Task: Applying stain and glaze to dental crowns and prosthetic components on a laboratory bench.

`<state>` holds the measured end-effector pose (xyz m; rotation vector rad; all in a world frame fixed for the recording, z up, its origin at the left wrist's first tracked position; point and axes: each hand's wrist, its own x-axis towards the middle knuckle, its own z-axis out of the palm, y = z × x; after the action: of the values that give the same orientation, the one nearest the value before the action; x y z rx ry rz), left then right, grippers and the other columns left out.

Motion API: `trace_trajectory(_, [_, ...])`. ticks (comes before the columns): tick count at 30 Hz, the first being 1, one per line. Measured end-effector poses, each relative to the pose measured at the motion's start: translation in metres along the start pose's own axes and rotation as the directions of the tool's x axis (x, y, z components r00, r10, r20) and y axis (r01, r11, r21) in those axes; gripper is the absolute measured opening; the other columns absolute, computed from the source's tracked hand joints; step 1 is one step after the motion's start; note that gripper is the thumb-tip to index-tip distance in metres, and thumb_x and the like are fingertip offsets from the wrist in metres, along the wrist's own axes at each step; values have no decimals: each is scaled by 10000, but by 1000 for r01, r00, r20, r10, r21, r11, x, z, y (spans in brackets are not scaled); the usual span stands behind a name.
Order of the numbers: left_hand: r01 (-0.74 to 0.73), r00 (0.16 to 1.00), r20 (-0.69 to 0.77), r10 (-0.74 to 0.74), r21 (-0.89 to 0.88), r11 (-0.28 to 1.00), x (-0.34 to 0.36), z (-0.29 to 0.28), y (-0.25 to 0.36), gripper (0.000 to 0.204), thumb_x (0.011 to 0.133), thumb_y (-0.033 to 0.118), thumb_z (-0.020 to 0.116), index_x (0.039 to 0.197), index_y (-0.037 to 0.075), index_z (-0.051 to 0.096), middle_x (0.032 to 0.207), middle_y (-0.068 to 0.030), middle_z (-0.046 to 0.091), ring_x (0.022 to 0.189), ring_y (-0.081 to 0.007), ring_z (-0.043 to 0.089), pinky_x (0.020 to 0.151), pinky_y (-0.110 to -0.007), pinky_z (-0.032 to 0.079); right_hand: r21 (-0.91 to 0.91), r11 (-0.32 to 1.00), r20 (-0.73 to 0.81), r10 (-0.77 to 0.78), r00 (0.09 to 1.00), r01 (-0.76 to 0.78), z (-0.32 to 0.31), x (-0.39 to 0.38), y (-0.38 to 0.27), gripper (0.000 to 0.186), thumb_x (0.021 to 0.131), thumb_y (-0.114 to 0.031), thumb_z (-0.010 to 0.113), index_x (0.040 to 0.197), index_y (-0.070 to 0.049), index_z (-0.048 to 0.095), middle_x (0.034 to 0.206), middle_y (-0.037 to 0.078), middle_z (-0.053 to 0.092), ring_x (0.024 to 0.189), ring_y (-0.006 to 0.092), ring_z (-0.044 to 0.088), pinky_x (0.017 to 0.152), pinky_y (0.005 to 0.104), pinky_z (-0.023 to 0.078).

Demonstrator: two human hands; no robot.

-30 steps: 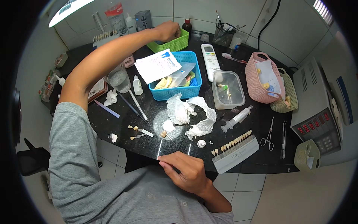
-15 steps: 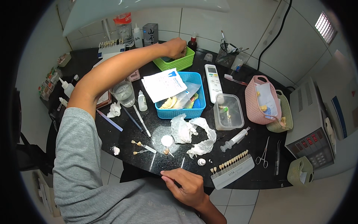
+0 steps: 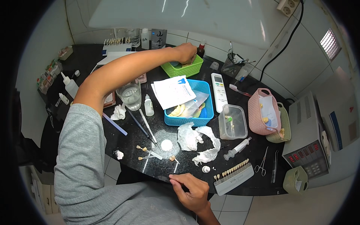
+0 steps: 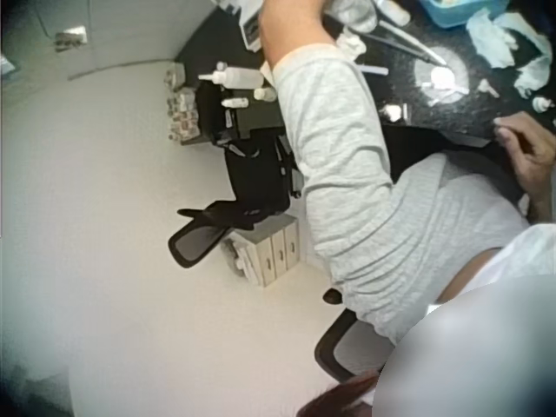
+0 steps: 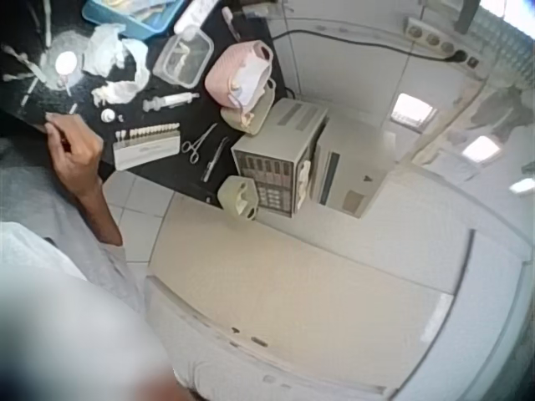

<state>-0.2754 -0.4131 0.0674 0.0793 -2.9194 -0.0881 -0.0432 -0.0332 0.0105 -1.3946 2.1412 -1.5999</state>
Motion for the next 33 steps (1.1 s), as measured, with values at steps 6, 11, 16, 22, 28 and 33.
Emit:
trace_trajectory(6, [-41, 997, 61, 38, 50, 998, 0, 3, 0, 41, 660, 78, 712, 683, 52, 689, 725, -146, 680, 740, -301, 675, 684, -385, 529, -14, 1000, -35, 15, 999, -15, 3, -2, 2, 103, 750, 28, 711, 848, 8, 686, 746, 108, 684, 604, 190, 654, 548, 253, 495])
trace_trajectory(11, [-80, 997, 20, 79, 65, 995, -1, -13, -1, 63, 661, 89, 719, 687, 43, 686, 710, -139, 675, 713, -284, 672, 655, -367, 524, -21, 1000, -71, -15, 997, 14, 4, -2, 3, 105, 758, 27, 708, 859, 3, 688, 744, 105, 684, 597, 181, 650, 538, 247, 489])
trace_trajectory(16, [-209, 958, -172, 229, 123, 970, -38, -70, -8, 227, 756, 211, 646, 757, -15, 673, 731, -273, 615, 703, -389, 641, 621, -429, 505, 43, 999, -49, 14, 999, -12, 4, -3, 3, 213, 799, 114, 604, 975, 16, 675, 747, 117, 678, 629, 162, 662, 563, 237, 519])
trace_trajectory(22, [-10, 999, -47, 3, -158, 987, -123, -101, 23, 266, 825, 267, 692, 944, 30, 683, 778, -125, 689, 721, -246, 670, 665, -377, 519, 134, 983, -126, -110, 986, 127, 3, -4, 7, 324, 805, 183, 485, 1047, 30, 639, 906, 150, 656, 677, 160, 666, 591, 242, 565])
trace_trajectory(28, [11, 968, 252, -4, -27, 1000, -155, -93, 55, 428, 865, 308, 657, 1143, -14, 610, 872, -136, 686, 824, -223, 657, 735, -357, 502, 78, 982, -45, -167, 985, 170, 1, -5, 10, 264, 779, 134, 566, 988, 6, 665, 896, 116, 660, 652, 143, 657, 562, 238, 550])
trace_trajectory(33, [70, 965, 261, 18, -324, 944, -143, -107, 41, 372, 863, 221, 646, 1141, -23, 600, 854, -71, 659, 766, -137, 613, 682, -286, 474, 52, 982, -32, -182, 983, 183, -1, -5, 11, 276, 743, 130, 592, 971, -2, 672, 866, 108, 665, 639, 148, 653, 548, 241, 533])
